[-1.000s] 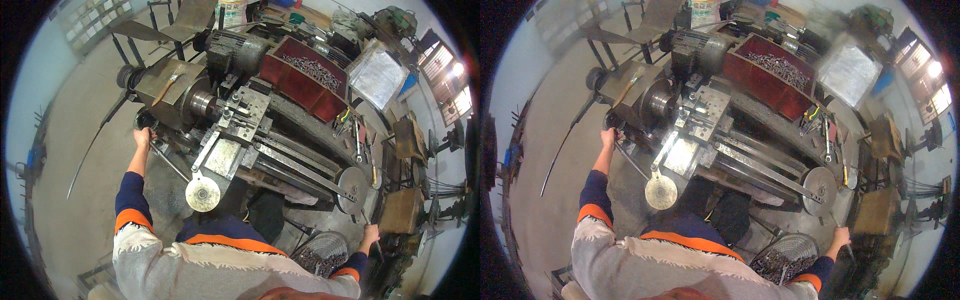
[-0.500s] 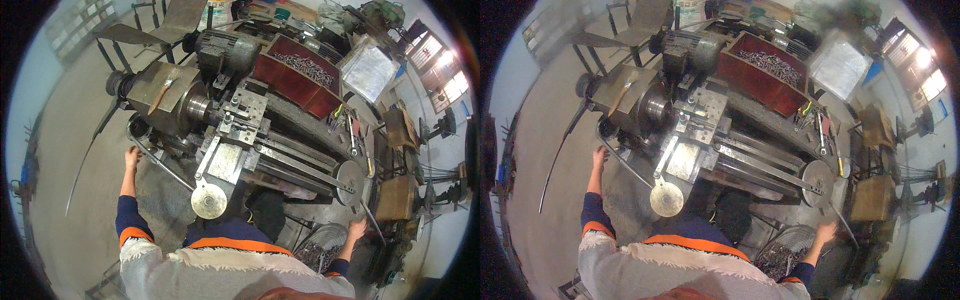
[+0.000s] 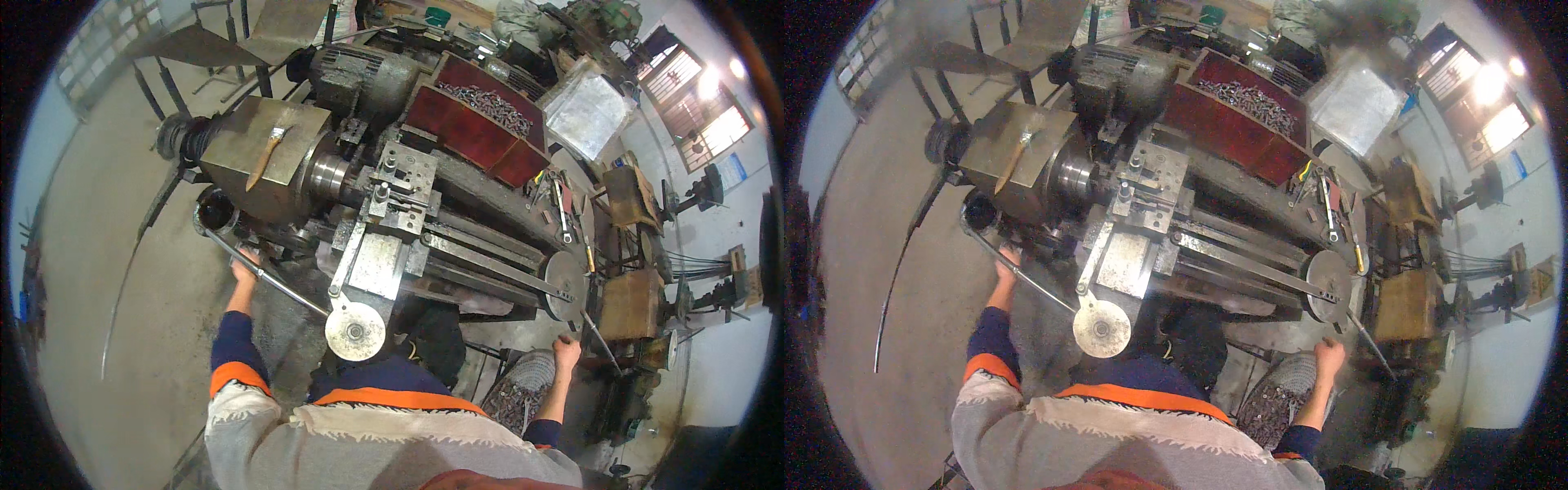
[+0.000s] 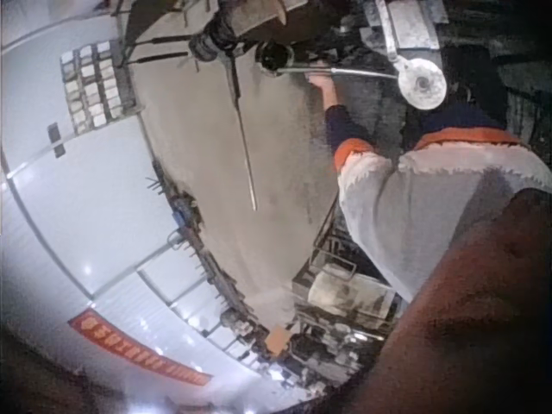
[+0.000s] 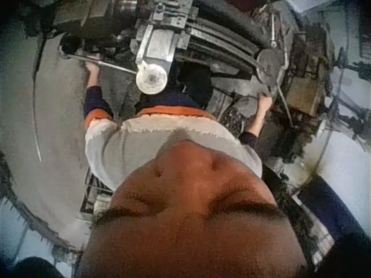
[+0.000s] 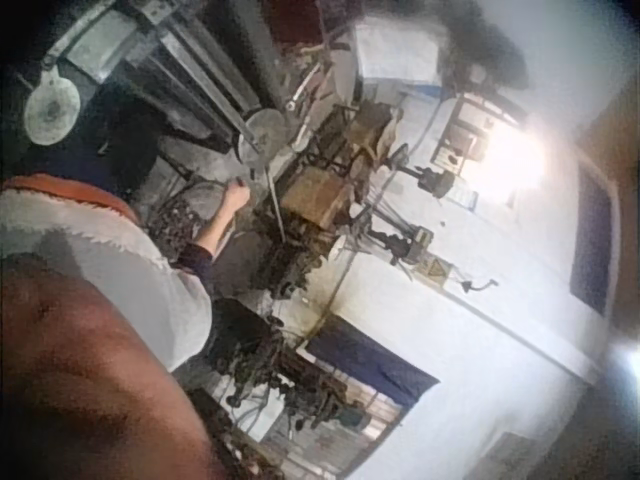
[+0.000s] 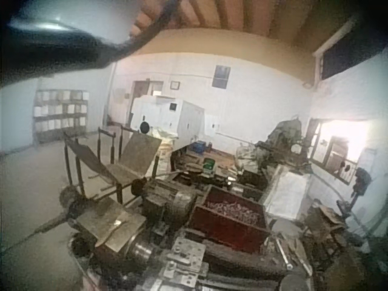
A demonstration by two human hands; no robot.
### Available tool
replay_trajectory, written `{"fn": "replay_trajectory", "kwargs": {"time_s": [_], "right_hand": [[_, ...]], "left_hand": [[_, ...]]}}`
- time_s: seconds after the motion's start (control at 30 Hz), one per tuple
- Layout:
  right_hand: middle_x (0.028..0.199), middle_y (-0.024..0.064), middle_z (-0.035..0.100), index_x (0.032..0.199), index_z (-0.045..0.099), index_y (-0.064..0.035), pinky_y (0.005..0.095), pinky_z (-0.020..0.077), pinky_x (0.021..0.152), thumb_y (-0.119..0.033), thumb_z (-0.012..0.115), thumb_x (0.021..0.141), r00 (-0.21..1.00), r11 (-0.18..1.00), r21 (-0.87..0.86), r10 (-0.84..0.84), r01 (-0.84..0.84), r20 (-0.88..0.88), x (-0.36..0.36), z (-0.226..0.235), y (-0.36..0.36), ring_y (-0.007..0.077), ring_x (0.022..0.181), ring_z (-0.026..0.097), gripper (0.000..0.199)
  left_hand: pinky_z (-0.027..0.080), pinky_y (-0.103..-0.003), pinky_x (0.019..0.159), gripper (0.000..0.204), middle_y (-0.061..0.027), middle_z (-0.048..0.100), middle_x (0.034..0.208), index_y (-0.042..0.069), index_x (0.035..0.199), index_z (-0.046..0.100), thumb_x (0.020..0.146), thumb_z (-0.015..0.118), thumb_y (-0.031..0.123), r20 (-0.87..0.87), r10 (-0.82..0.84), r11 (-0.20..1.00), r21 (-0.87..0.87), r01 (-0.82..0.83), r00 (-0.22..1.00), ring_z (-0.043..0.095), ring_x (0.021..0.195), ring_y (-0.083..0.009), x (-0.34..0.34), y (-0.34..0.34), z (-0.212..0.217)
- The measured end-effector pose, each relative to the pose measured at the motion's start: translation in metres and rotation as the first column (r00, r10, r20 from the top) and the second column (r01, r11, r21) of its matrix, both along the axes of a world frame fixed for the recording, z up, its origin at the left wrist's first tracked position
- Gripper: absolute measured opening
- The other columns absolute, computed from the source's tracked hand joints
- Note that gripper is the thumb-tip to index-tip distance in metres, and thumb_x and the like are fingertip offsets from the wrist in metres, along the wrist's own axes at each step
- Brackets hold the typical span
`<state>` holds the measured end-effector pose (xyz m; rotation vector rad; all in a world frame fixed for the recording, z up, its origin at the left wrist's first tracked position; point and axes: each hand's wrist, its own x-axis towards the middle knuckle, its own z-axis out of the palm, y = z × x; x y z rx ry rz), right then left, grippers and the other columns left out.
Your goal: The person operates a metal lathe, repeatedly loading small metal rods into the chuck, turning the machine on to machine the parts, and then removing the finished pieces. The person places the finished parts into a nearby metal basket.
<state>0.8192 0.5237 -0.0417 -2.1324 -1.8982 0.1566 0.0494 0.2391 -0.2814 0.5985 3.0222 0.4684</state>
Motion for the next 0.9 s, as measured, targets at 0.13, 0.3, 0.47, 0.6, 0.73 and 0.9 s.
{"fn": "replay_trajectory", "kwargs": {"time_s": [0.13, 0.3, 0.47, 0.6, 0.73, 0.9], "right_hand": [[0.087, 0.0216, 0.065, 0.094, 0.069, -0.0047, 0.0369, 0.0478, 0.078, -0.016, 0.060, 0.060, 0.993, 0.994, 0.069, 0.086, -0.081, -0.076, -0.029, 0.045, 0.018, 0.0337, 0.086, 0.063, 0.037], [0.092, 0.0180, 0.066, 0.096, 0.066, -0.0011, 0.0349, 0.0469, 0.081, -0.014, 0.061, 0.063, 0.903, 0.881, 0.254, 0.425, -0.400, -0.053, -0.132, 0.103, 0.055, 0.0312, 0.090, 0.063, 0.036], [0.089, 0.0154, 0.064, 0.091, 0.066, -0.0036, 0.0364, 0.0477, 0.078, -0.009, 0.063, 0.059, 0.582, 0.561, 0.417, 0.809, -0.715, -0.090, -0.275, 0.145, 0.049, 0.0315, 0.085, 0.061, 0.033], [0.098, 0.0159, 0.062, 0.094, 0.065, -0.0027, 0.0363, 0.0461, 0.084, -0.015, 0.062, 0.058, 0.250, 0.258, 0.345, 0.966, -0.902, -0.071, -0.381, 0.167, 0.021, 0.0316, 0.093, 0.058, 0.039], [0.088, 0.0093, 0.064, 0.083, 0.067, -0.0054, 0.0376, 0.0463, 0.073, -0.014, 0.062, 0.054, 0.017, -0.008, 0.330, 0.997, -0.944, 0.073, -0.474, 0.151, -0.002, 0.0295, 0.081, 0.055, 0.030], [0.076, 0.0111, 0.065, 0.070, 0.070, -0.0101, 0.0383, 0.0464, 0.076, -0.020, 0.061, 0.051, 0.128, 0.135, -0.015, 0.963, -0.991, 0.236, -0.539, 0.125, -0.014, 0.0306, 0.082, 0.057, 0.023]], "left_hand": [[0.050, -0.042, 0.076, 0.029, -0.0173, 0.064, 0.093, 0.009, 0.093, 0.065, 0.076, 0.057, 0.032, 0.120, -0.229, 0.955, -0.164, 0.247, 0.966, 0.062, 0.086, -0.0339, 0.003, -0.016, 0.076], [0.050, -0.042, 0.075, 0.026, -0.0155, 0.065, 0.093, 0.010, 0.090, 0.063, 0.075, 0.059, 0.031, 0.086, -0.214, 0.952, -0.207, 0.228, 0.973, 0.063, 0.086, -0.0320, -0.018, -0.031, 0.053], [0.049, -0.044, 0.078, 0.026, -0.0166, 0.064, 0.094, 0.012, 0.096, 0.060, 0.076, 0.059, 0.029, 0.193, -0.272, 0.907, -0.274, 0.318, 0.943, 0.062, 0.091, -0.0321, -0.018, -0.029, 0.082], [0.048, -0.044, 0.078, 0.037, -0.0162, 0.065, 0.092, 0.011, 0.106, 0.057, 0.077, 0.061, 0.033, 0.194, -0.202, 0.954, -0.182, 0.238, 0.960, 0.061, 0.092, -0.0347, -0.006, -0.037, 0.094], [0.049, -0.042, 0.076, 0.039, -0.0154, 0.065, 0.092, 0.012, 0.112, 0.056, 0.081, 0.059, 0.036, 0.136, -0.217, 0.975, -0.010, 0.220, 0.967, 0.062, 0.089, -0.0309, -0.029, -0.075, 0.163], [0.049, -0.041, 0.073, 0.036, -0.0155, 0.065, 0.095, 0.012, 0.115, 0.057, 0.088, 0.052, 0.036, -0.312, 0.060, 0.973, 0.231, 0.015, 0.948, 0.063, 0.087, -0.0295, -0.042, -0.162, 0.309]]}}
